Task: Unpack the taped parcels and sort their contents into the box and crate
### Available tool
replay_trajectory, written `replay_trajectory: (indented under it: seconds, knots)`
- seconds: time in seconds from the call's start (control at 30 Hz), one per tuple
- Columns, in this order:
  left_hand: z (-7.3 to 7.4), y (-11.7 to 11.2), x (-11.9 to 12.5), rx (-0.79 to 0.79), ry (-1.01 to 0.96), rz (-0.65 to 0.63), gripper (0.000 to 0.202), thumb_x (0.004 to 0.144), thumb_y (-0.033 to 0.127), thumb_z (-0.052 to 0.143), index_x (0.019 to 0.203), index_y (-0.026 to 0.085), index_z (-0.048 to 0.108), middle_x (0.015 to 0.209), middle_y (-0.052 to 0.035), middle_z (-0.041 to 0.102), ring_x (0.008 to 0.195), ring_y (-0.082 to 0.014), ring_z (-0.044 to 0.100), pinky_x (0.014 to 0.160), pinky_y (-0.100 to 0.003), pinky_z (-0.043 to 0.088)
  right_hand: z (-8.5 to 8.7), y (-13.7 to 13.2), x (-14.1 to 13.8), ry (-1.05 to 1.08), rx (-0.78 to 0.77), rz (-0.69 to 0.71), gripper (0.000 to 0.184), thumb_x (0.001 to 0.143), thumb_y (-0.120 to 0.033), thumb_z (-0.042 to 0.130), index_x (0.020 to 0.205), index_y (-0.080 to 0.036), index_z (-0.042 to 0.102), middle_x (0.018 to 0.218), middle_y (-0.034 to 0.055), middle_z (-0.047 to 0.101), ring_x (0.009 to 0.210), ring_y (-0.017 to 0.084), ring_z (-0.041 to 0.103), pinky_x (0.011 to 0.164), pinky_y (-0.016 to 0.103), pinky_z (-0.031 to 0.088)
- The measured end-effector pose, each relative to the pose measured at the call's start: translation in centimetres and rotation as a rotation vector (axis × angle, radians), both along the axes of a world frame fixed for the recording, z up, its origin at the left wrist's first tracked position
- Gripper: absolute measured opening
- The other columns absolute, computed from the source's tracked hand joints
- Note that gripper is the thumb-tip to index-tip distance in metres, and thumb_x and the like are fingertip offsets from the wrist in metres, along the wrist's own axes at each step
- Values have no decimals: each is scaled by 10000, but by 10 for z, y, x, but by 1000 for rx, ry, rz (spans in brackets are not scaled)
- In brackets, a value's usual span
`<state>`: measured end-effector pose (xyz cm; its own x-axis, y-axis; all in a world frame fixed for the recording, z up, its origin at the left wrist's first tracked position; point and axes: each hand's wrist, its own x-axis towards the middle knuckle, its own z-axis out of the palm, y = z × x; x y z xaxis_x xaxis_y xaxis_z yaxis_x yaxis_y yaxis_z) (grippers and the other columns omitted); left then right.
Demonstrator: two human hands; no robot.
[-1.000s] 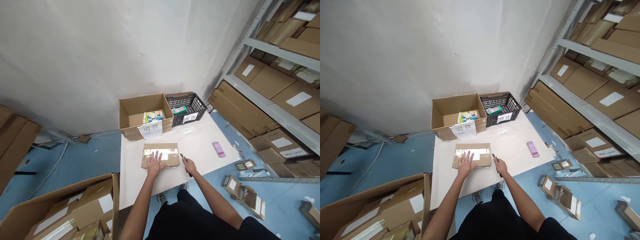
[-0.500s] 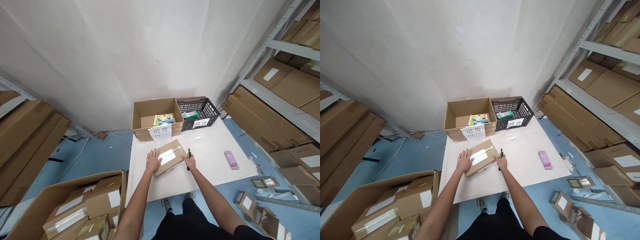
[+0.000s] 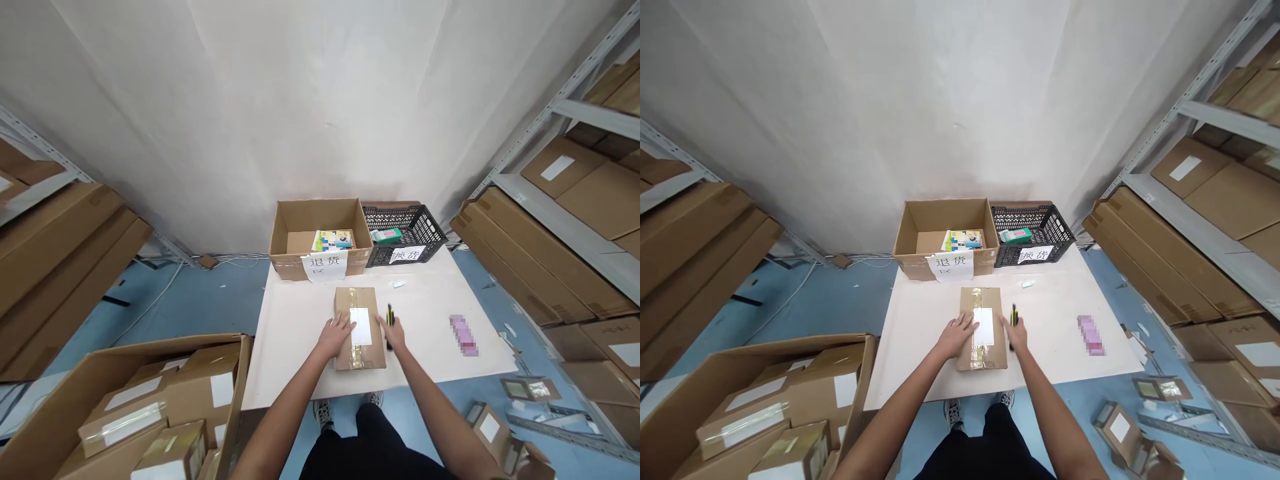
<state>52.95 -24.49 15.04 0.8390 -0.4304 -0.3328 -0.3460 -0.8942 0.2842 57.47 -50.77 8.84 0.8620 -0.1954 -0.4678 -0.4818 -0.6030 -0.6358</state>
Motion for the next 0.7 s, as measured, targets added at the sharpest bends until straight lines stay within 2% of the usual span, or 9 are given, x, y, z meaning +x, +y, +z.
replay_trajectory:
  seconds: [0.1,0.17,0.23,0.33,0.4,0.47,0.57,0.63,0.7]
  knots:
    - [-13,7,6,20,16,-24,993,749,119,673,1619,364,262,1745,-36,156,1601,-312,113,1228,-545,261,-20,0,-59,20,3,21,577,792,-765,672,1034,-265,517,1059,105,741,953,281,747,737,320,568]
    - [-20,10,1,24,25,45,946,785,133,649,1618,370,271,1742,-35,176,1598,-319,119,1195,-560,301,-20,6,-64,6,-36,36,612,782,-775,675,1071,-261,511,1093,114,738,1007,287,739,784,324,559]
    - [-25,8,-7,47,22,170,885,821,202,654,1619,338,298,1730,-82,211,1577,-370,165,1146,-577,344,-9,13,-40,-11,-125,123,672,740,-749,738,1126,-251,503,1098,124,735,1044,306,725,804,334,544]
    - [-26,-4,-21,112,21,327,896,806,392,741,1607,294,352,1679,-165,309,1483,-450,309,1097,-599,363,18,28,25,-30,-255,240,724,721,-696,782,1200,-232,500,1107,142,731,1062,328,709,795,344,519]
    - [-22,-15,-26,131,39,361,869,792,499,763,1569,305,425,1620,-173,406,1413,-450,390,1079,-593,369,35,40,63,-51,-306,307,735,704,-642,819,1218,-223,502,1122,147,726,1059,329,703,792,343,506]
    - [-16,-23,-27,122,42,368,766,821,550,730,1512,310,506,1531,-166,513,1378,-430,431,1075,-577,372,47,48,88,-105,-323,352,696,712,-605,828,1202,-222,516,1172,145,711,1085,315,688,795,323,497]
    - [-9,-23,-22,61,-40,360,753,855,589,678,1521,292,491,1547,-150,504,1461,-410,356,1143,-569,320,55,47,92,-202,-263,257,493,886,-622,648,1154,-223,537,1147,130,718,1058,272,695,779,294,499]
    - [-10,-16,-18,-5,-73,314,867,846,670,641,1591,309,381,1673,-109,344,1552,-402,201,1211,-579,232,53,35,78,-198,-158,129,435,984,-634,462,1117,-226,538,999,94,739,897,233,724,710,277,509]
    - [-17,-7,-17,-50,-65,259,952,837,748,583,1636,341,265,1738,-55,187,1593,-388,66,1249,-596,143,47,17,55,-119,-12,49,449,1009,-644,365,1062,-231,536,779,33,710,657,194,697,593,257,500]
